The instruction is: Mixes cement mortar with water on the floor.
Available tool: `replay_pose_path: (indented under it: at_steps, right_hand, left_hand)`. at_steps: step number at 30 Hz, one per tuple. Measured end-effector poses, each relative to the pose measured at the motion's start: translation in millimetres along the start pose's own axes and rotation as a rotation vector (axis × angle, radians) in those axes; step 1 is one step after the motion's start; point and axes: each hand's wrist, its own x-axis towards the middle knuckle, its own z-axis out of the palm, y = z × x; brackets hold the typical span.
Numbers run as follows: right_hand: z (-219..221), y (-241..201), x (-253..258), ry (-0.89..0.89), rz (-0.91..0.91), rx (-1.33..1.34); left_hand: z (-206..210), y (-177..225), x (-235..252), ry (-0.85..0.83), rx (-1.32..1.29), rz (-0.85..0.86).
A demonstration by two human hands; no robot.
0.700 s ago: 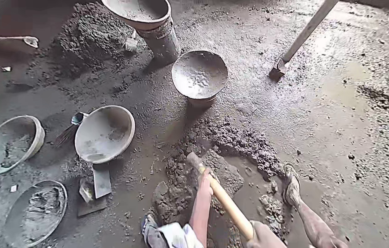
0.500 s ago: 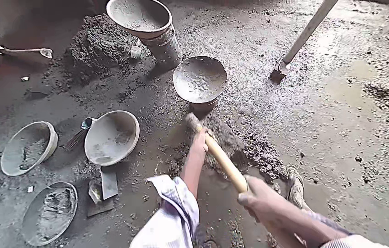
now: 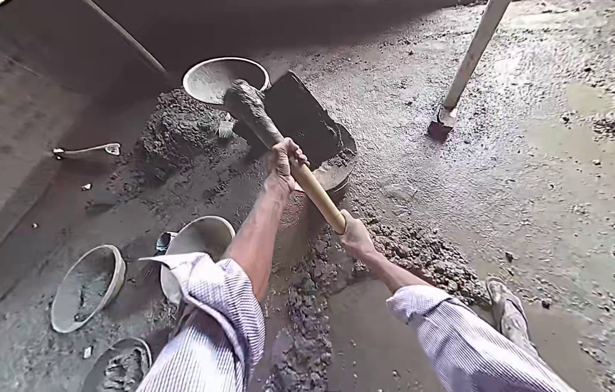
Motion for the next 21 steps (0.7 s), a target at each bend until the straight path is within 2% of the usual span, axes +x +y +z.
replay_pose_path:
  at_steps: [5, 9, 11, 13, 14, 16, 19, 21]
  right_hand:
    - [0, -46, 29, 0.100, -0.091, -0.060]
    - [-6, -69, 37, 0.208, -0.243, 0.011]
    - [-2, -69, 29, 0.211, -0.274, 0.017]
    - [11, -54, 8, 0.180, -0.252, -0.013]
    - [20, -40, -9, 0.137, -0.207, -0.030]
    - [42, 1, -51, -0.013, -0.037, -0.077]
    - [104, 102, -144, -0.222, 0.276, -0.048]
    - [152, 166, -235, -0.355, 0.523, 0.036]
  left_hand:
    - [-17, 55, -15, -0.180, 0.022, 0.291]
    - [-20, 93, -42, -0.340, -0.014, 0.454]
    - [-24, 99, -57, -0.319, 0.006, 0.496]
    - [-33, 87, -74, -0.201, 0.009, 0.495]
    - [-38, 70, -84, -0.135, 0.007, 0.452]
    - [-47, 11, -103, -0.003, 0.022, 0.312]
    - [-57, -120, -153, 0.170, 0.039, -0.026]
    - [-68, -218, -207, 0.307, 0.029, -0.325]
